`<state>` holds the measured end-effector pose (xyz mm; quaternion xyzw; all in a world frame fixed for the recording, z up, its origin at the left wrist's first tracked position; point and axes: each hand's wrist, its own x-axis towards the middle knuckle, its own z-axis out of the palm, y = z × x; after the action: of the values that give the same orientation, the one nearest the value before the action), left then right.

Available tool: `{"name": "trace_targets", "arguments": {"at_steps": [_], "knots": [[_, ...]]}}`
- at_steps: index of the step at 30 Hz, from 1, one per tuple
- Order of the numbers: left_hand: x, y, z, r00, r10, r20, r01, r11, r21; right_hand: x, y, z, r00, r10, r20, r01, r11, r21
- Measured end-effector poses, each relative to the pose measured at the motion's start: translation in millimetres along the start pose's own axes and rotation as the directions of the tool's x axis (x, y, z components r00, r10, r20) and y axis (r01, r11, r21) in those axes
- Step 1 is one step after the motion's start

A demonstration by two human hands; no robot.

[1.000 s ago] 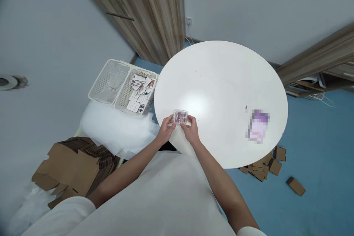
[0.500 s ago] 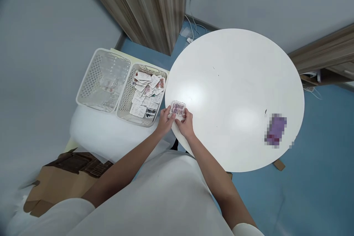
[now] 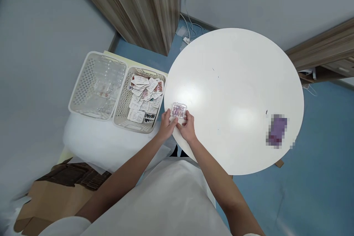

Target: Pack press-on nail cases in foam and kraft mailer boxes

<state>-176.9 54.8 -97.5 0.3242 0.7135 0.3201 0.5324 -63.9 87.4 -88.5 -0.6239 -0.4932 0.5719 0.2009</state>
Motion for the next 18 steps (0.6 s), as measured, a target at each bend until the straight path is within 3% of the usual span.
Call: {"name": "trace_targets", "arguments": {"at_steps": [5,9,18], "knots": [[-4,-2,6.7,0.999,0.017,-0.051,-0.019,0.999,-0.034,1,-3,-2,0.995,0.096,-0.029,-0.089,0.979,0.181],[-11,-6,11.2,0.995,0.022,-0.100,-0.026,0.999,-0.041,-2,3,-5,0.995,0.096,-0.022,-0.087,0.966,0.243],[-63,-26,22.5,0.991,-0.022,-0.129,0.015,0.998,-0.057,-15,12,-23,0.977,0.205,0.052,-0.209,0.893,0.398]]}}
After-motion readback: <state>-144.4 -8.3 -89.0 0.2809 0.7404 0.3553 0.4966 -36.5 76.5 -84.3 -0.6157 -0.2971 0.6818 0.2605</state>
